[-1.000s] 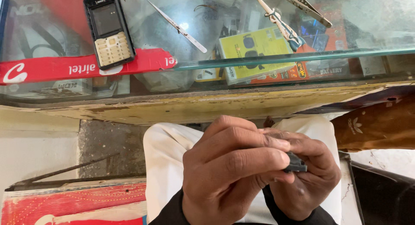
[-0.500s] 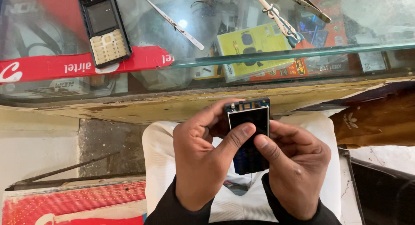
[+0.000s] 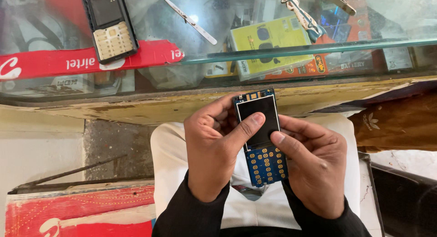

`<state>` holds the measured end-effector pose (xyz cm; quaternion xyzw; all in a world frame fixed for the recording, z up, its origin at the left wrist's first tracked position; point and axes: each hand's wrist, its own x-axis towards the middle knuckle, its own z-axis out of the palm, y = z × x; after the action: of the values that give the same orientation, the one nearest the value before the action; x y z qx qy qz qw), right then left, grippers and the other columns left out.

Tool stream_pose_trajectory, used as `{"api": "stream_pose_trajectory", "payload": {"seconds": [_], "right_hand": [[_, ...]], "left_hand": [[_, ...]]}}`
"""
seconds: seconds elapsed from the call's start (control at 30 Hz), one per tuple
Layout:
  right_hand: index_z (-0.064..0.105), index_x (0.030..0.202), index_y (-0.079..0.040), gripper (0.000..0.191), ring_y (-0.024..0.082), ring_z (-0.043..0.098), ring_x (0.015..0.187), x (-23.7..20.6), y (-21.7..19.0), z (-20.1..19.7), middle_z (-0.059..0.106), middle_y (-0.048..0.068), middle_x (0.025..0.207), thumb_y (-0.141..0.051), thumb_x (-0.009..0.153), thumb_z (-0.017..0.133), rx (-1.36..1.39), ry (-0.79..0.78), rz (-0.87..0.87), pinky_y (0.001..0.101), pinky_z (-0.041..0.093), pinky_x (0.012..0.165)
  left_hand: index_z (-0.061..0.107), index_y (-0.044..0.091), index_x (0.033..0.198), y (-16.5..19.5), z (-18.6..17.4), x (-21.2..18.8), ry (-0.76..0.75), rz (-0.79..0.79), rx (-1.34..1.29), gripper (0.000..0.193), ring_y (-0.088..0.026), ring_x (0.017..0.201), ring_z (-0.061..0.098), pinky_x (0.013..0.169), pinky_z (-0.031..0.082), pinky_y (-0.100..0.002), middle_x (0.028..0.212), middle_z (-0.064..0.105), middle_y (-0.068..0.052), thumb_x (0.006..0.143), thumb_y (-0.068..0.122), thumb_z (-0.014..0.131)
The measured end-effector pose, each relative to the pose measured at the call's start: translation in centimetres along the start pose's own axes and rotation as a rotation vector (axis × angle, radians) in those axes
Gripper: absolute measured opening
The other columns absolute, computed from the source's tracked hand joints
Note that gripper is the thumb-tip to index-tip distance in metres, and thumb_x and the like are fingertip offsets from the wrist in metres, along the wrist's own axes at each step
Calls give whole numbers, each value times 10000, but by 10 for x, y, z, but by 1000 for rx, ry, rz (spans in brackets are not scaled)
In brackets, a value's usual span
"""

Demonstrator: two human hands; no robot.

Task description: The person cleans the inside of a phone housing with a toothbrush, then assembles a feature phone by placing the motherboard into the housing and snapping the front cover on. The person presses the keypad buttons to test the assembly.

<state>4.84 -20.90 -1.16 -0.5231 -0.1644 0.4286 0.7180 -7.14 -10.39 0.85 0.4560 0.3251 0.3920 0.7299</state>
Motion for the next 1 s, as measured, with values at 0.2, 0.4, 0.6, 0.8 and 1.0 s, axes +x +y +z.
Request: {"api": "stream_pose_trajectory", "payload": {"seconds": [0.2,0.4,0.6,0.8,1.0], "right_hand": [[658,1219,191,321,217,746,887,1,0,2,750,267,1065,103,910,657,3,22,-27,303,619,812],[630,1343,175,411,225,734,967,1,-3,-4,756,259,1140,80,943,629,22,-102,27,314,591,886],[560,1363,160,489,283,736,1076,-5,4,-11,708,265,1224,104,887,656,63,-178,69,441,633,928],[579,1348,150,438,283,737,1059,-11,13,0,719,256,1204,86,924,666,103,-89,-36,428,654,878],[655,1286,117,389,204,768,931,-18,5,16,776,214,1085,68,903,696,-317,40,-164,328,661,828]], "left_hand": [[716,-83,1199,3,2,0,-29,-10,55,310,-55,811,654,724,551,-195,977,762,-75,918,43,759],[692,-100,1221,2,0,4,44,75,-25,313,-75,849,672,754,553,-207,1008,758,-84,938,21,749],[666,-135,1240,-3,-7,13,206,206,-181,330,-113,934,684,875,551,-236,1069,751,-116,943,-18,746],[651,-147,1244,-9,-7,7,243,275,-355,304,-136,966,691,901,549,-253,1088,741,-137,966,-51,727],[648,-143,1229,-7,-4,-2,286,319,-397,263,-162,957,704,888,561,-271,1097,742,-158,982,-74,709]]}}
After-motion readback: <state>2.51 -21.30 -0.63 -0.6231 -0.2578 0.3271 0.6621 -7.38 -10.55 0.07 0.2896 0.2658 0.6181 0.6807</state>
